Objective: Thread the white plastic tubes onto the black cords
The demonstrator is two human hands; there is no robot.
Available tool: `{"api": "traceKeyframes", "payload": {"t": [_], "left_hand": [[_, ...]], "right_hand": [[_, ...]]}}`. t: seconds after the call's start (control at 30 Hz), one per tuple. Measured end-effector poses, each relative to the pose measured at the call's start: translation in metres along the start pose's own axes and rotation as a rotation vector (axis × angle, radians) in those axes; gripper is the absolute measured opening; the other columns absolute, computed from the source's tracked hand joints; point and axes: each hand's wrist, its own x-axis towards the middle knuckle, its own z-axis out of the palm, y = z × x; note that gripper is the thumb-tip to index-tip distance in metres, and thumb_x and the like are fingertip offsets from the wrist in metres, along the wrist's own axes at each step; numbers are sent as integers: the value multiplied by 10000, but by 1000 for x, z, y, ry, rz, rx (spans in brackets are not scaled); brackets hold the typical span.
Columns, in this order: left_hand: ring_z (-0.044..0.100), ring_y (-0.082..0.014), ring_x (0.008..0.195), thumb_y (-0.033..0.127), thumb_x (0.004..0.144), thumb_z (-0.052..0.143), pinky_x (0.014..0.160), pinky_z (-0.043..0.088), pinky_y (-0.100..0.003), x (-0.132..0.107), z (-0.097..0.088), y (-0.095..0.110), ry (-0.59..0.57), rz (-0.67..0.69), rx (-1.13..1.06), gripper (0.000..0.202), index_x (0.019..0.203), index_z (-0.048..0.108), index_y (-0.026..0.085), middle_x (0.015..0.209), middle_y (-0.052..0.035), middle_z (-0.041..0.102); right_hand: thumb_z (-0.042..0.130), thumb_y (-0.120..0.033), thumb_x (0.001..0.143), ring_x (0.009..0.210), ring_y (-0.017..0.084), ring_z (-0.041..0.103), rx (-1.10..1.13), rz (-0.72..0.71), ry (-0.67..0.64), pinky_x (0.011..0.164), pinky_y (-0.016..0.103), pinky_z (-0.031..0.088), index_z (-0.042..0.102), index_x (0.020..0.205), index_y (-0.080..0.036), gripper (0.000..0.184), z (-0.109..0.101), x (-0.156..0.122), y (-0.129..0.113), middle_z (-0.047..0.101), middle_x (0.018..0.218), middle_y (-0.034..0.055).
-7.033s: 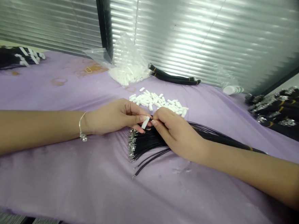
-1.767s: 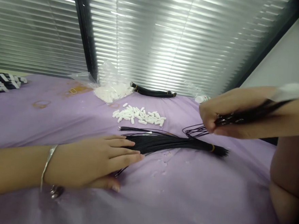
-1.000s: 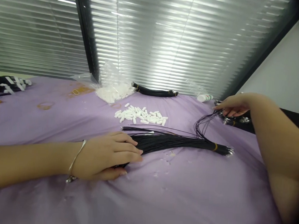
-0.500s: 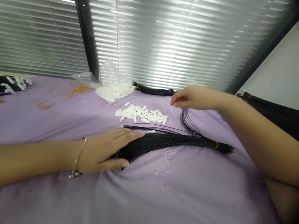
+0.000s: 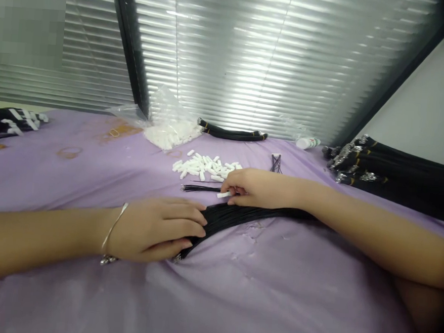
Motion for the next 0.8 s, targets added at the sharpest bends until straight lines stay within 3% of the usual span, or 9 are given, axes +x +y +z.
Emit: {"api": "traceKeyframes", "payload": {"t": [0.1,0.17,0.33,0.47,0.57,0.63,0.7,0.8], "left_hand": [[546,-210,1046,94,765,531,970,417,-300,1,-2,5,-1,62,3,241,1005,544,111,958,-125,634],[553,-195,1038,92,772,515,933,443,-273,2,-4,9,2,7,-59,240,1007,547,133,999,-120,622],[542,-152,1006,154,788,533,889,429,-230,5,-9,6,170,-464,-245,179,962,571,171,1086,-64,574],[546,-167,957,242,806,536,901,406,-312,5,-5,-11,327,-760,-467,148,938,559,180,981,-42,589],[574,-163,883,307,762,601,827,441,-316,7,1,-23,463,-998,-790,308,1035,527,184,958,-45,597],[575,-141,855,312,743,625,806,442,-282,9,5,-29,538,-1040,-1004,314,1012,565,161,927,-48,607],[567,-109,805,286,730,643,766,439,-231,9,7,-33,631,-1029,-1153,207,865,621,131,838,-38,614],[551,-76,709,219,669,699,645,422,-181,7,10,-38,797,-1068,-1241,136,734,623,128,727,-12,604]], "right_hand": [[521,-340,769,573,89,472,88,78,-52,501,207,350,574,957,-215,232,1,0,3,543,711,-12],[523,-375,766,555,83,460,138,116,-75,473,201,332,565,904,-209,220,1,0,7,523,686,-16],[463,-422,804,548,84,447,165,143,-133,471,202,316,532,787,-179,253,4,0,13,548,668,-1],[467,-381,811,577,86,448,88,144,75,524,214,320,535,761,-171,226,5,8,5,567,692,2],[481,-393,799,603,86,482,221,184,263,555,213,346,536,792,-166,233,5,26,-9,582,713,0],[498,-387,782,613,90,510,347,162,291,556,212,358,548,804,-162,231,7,41,-18,596,726,5],[489,-388,781,595,93,526,455,139,271,534,213,359,558,814,-159,242,10,57,-22,606,721,13],[493,-468,763,565,94,511,484,160,305,503,211,343,549,774,-150,323,16,74,-19,591,676,13]]}}
